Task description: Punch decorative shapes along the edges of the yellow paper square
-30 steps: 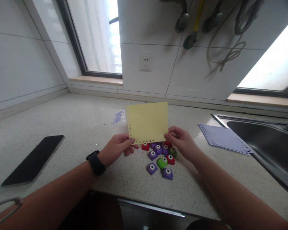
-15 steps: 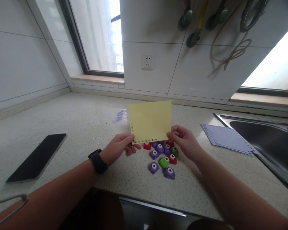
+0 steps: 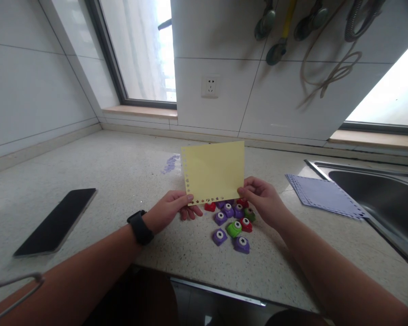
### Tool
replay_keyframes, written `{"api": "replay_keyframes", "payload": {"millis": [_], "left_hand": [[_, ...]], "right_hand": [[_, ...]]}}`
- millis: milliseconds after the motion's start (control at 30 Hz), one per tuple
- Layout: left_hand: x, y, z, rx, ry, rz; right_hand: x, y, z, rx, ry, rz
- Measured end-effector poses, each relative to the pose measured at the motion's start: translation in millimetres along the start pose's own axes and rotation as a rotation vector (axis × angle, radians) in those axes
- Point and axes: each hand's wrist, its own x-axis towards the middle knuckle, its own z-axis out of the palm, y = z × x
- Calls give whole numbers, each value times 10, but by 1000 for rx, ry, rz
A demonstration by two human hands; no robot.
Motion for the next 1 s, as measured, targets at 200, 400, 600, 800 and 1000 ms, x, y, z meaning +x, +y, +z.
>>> {"api": "replay_keyframes", "payload": {"millis": [200,400,600,800,1000], "left_hand": [[-79,56,85,401,-120,171],[-142,143,210,967,-201,513],[-155,142,248,1138,-219,593],[-156,129,265,1234,-242,623],[-163,133,266,1236,-243,611]], "right_hand": [[23,12,-75,38,37,-62],[32,11,-120,46,52,-80],[32,15,-125,30,47,-82],[26,13,-127,26,38,-79],[25,-1,-96,38,38,-73]]}}
